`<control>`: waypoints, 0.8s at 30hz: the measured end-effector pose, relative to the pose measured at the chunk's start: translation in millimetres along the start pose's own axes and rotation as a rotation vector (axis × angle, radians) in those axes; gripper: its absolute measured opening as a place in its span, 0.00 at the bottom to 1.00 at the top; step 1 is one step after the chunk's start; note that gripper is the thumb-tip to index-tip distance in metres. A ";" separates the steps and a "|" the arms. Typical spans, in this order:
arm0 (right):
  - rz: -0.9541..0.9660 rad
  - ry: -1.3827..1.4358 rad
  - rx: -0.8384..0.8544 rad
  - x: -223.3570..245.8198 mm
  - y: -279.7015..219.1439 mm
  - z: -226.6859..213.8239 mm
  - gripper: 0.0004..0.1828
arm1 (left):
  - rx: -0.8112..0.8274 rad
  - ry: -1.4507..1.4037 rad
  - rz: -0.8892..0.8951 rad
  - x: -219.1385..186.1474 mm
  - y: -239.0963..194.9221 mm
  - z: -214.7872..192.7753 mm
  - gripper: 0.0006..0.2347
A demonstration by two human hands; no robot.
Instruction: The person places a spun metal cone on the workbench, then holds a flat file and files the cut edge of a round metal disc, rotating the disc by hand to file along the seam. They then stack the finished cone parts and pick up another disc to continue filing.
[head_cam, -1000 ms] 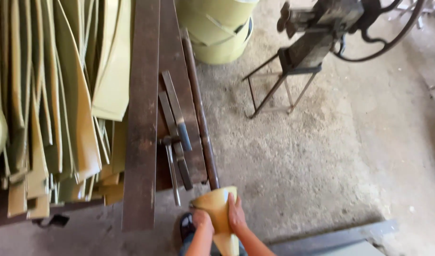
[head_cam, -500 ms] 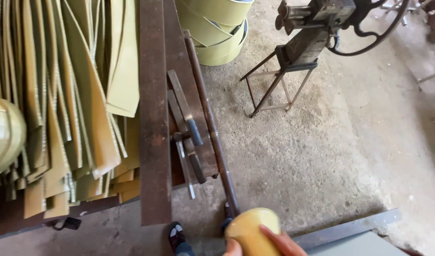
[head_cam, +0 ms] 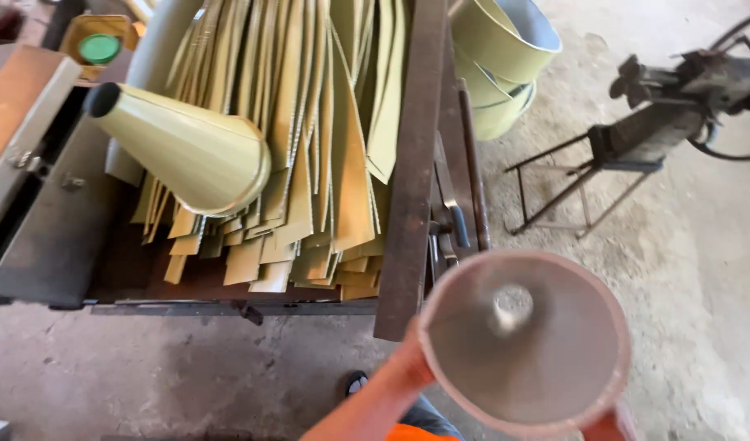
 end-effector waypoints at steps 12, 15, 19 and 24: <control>-0.043 0.141 0.747 418.7 190.9 353.3 0.57 | 0.048 0.195 0.103 -239.3 -64.0 -64.3 0.36; -0.271 0.023 0.983 536.3 139.1 477.7 0.63 | 0.019 0.413 0.342 -324.0 -102.3 -66.6 0.45; -1.050 -0.445 1.286 634.0 102.0 607.4 0.78 | -0.066 1.056 0.814 -436.1 -163.7 -69.0 0.57; -1.258 -0.764 0.912 641.7 139.1 710.8 0.75 | -0.067 1.130 1.087 -508.5 -154.3 -161.0 0.57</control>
Point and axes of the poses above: each hand's wrist, its own y-axis towards the middle knuckle, its own z-axis out of the palm, x = y × z, the point moved 1 cm from there along y, towards the middle knuckle, and after that the axes turned 2 degrees about -x, right-handed, at the moved point
